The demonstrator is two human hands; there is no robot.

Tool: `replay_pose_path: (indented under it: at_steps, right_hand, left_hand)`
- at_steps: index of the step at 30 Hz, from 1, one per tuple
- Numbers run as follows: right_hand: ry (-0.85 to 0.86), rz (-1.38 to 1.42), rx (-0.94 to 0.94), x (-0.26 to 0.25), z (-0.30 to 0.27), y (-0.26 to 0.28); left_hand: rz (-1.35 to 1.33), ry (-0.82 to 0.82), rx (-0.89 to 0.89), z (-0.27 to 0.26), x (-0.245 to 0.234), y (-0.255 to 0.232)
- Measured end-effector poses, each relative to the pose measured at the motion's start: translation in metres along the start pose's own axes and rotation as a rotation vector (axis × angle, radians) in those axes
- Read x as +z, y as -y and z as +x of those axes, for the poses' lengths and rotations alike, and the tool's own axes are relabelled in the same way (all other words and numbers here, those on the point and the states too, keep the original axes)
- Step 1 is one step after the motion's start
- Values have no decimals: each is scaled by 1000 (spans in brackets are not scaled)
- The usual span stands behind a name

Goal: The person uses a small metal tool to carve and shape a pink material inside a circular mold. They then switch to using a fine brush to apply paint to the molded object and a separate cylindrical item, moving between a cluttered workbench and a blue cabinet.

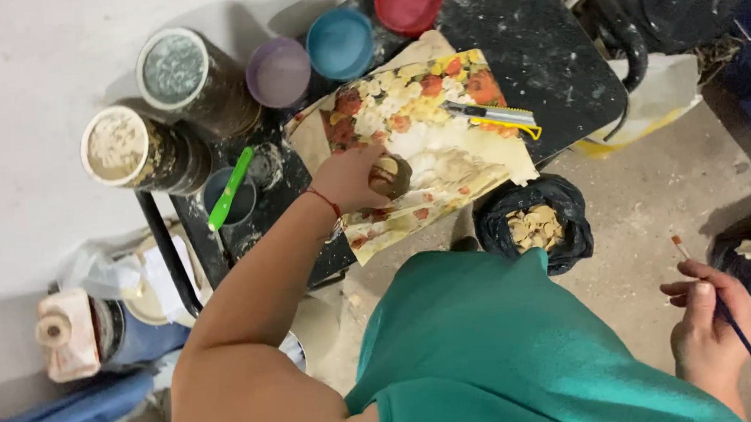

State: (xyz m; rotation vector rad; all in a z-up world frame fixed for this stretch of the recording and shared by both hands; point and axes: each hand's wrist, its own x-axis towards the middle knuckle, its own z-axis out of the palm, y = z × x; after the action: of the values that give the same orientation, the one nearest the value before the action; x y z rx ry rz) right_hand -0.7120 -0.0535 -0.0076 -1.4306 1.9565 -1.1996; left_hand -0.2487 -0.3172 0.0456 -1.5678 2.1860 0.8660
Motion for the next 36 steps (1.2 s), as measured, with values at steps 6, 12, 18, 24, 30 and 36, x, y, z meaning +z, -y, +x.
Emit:
replay_pose_path:
  at_steps: [6,12,18,24,30,36]
  right_hand:
    - [41,99,-77,6,22,11]
    - [52,80,-104,1,11,15]
    - [75,34,-82,-8,1,9]
    - [60,-7,-81,-5,-6,27]
    - [2,28,-45,-2,-19,22]
    - [-47,32,-68,-4,-28,29]
  left_hand:
    - [49,-41,18,8,14,10]
    - [-2,-27,18,-2,5,6]
    - [15,-55,49,12,23,19]
    - [11,-4,-9,4,14,3]
    - [7,70,-66,10,14,-1]
    - [-120,18,-53,7,22,3]
